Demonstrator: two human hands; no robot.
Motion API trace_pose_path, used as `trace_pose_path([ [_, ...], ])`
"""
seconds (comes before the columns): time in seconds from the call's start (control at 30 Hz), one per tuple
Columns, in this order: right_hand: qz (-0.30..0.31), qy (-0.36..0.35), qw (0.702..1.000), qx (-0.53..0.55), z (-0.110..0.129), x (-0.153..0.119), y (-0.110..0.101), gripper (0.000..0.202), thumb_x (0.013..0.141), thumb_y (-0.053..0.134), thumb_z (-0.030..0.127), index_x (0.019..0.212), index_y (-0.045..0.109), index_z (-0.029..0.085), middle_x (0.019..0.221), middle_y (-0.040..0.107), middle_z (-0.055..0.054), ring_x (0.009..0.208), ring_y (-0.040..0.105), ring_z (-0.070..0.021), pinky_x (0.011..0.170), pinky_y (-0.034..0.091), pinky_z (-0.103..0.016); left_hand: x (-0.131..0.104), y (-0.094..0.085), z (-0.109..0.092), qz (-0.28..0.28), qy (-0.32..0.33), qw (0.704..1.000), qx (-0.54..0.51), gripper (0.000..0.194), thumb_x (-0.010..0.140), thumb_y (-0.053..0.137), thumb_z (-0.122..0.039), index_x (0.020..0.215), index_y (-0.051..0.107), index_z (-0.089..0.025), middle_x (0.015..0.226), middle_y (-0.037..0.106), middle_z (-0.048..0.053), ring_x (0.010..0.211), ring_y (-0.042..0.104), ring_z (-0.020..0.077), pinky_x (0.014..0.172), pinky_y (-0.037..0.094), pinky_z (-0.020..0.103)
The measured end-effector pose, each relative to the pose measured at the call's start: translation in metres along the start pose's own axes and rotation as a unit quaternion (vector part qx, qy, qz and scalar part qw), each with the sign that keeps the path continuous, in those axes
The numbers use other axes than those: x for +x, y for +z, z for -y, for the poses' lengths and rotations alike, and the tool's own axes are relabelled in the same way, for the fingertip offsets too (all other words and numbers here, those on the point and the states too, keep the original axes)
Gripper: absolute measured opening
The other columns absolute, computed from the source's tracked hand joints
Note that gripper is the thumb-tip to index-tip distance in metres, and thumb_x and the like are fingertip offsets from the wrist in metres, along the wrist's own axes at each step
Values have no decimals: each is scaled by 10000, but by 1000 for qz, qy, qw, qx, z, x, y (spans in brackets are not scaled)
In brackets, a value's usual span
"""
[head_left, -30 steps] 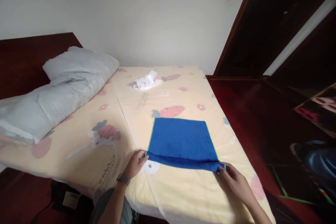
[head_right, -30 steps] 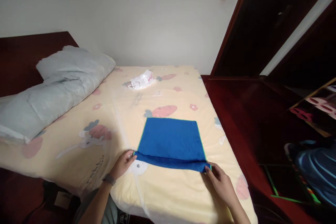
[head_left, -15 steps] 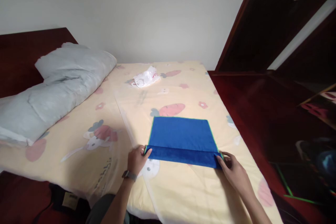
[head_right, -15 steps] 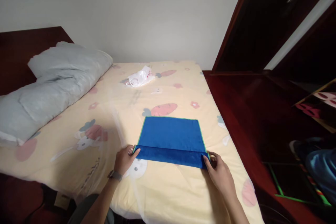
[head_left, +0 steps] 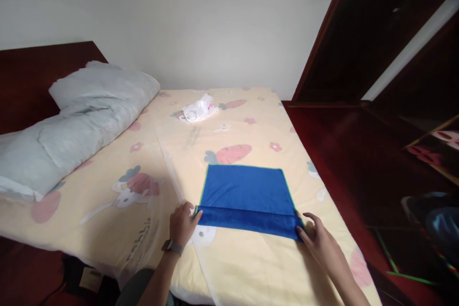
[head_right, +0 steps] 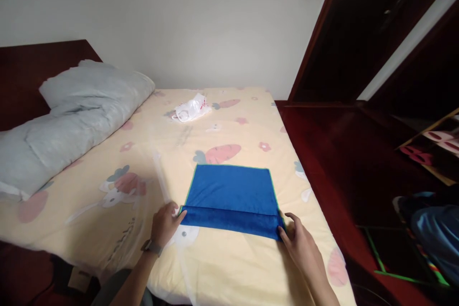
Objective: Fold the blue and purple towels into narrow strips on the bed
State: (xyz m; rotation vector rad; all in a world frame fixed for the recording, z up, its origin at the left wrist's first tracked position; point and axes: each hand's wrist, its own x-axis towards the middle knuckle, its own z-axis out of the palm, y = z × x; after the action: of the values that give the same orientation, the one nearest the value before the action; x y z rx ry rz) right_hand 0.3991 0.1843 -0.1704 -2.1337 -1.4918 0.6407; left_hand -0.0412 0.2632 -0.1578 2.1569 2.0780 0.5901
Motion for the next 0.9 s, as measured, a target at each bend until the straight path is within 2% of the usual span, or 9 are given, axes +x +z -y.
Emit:
trace_pose_path([
  [0.1, 3, -139, 990, -17, -7, -6, -4, 452, 865, 528, 521, 1249, 551, 283, 1239, 606, -92, 1145, 581, -283, 965, 469, -417, -6, -10, 0, 19, 132, 989, -67, 195, 858, 608, -307, 1038, 634, -238, 1065, 677, 82, 1030, 621, 255, 903, 470, 369],
  [0.17, 33, -193, 980, -25, -9, -5, -2, 437, 834, 592, 456, 1241, 592, 296, 1341, 555, -83, 1237, 522, -293, 1032, 441, -438, -6, -13, 1, 77, 208, 970, -101, 365, 793, 622, -196, 1151, 625, -264, 1194, 653, 76, 1164, 578, 265, 1012, 448, 397],
  [0.23, 26, -197, 980, -29, -10, 1, 4, 450, 818, 606, 413, 1248, 603, 280, 1343, 561, -88, 1234, 521, -302, 1036, 441, -463, -3, -11, 3, 100, 223, 963, -114, 520, 727, 589, -99, 1218, 608, -269, 1249, 636, 72, 1219, 549, 268, 1061, 427, 414],
  [0.33, -1, -180, 984, -2, -9, 14, 11, 398, 857, 553, 415, 1210, 611, 241, 1295, 605, -95, 1198, 547, -291, 1038, 438, -466, 6, -5, 8, 101, 194, 965, -142, 566, 685, 538, -43, 1207, 615, -246, 1228, 645, 78, 1196, 563, 255, 1059, 431, 415],
  [0.4, 2, -143, 989, 32, -8, 20, 13, 408, 882, 522, 459, 1219, 597, 241, 1257, 637, -86, 1164, 573, -279, 1010, 456, -443, 12, 0, 12, 102, 170, 963, -180, 481, 724, 544, -72, 1172, 624, -228, 1196, 656, 83, 1156, 584, 242, 1041, 444, 400],
  [0.5, 17, -40, 994, 96, -5, 26, 12, 463, 885, 509, 545, 1242, 567, 256, 1172, 688, -65, 1069, 633, -264, 925, 492, -388, 19, 7, 16, 95, 93, 961, -244, 269, 866, 535, -240, 1119, 621, -202, 1061, 686, 77, 981, 641, 209, 904, 506, 345],
  [0.6, 13, 31, 988, 154, 0, 31, 11, 467, 871, 500, 610, 1162, 592, 256, 1145, 712, -51, 1078, 646, -260, 899, 488, -338, 25, 17, 14, 88, 16, 958, -272, 282, 936, 477, -419, 1042, 615, -197, 856, 670, 28, 762, 628, 172, 705, 500, 278],
  [0.8, -47, 54, 989, 127, 12, 43, 13, 517, 854, 434, 672, 1073, 630, 246, 1101, 733, -67, 1040, 662, -289, 866, 473, -357, 41, 31, 2, 40, -61, 970, -232, 404, 938, 436, -530, 711, 533, -210, 630, 546, -33, 614, 530, 140, 584, 375, 246],
  [0.9, -33, 60, 992, 103, 10, 42, 8, 515, 834, 451, 689, 1040, 639, 256, 1003, 755, -60, 980, 685, -293, 805, 487, -353, 41, 29, 6, 53, -69, 975, -202, 434, 929, 438, -543, 653, 503, -215, 582, 513, -41, 587, 514, 137, 567, 338, 244],
])
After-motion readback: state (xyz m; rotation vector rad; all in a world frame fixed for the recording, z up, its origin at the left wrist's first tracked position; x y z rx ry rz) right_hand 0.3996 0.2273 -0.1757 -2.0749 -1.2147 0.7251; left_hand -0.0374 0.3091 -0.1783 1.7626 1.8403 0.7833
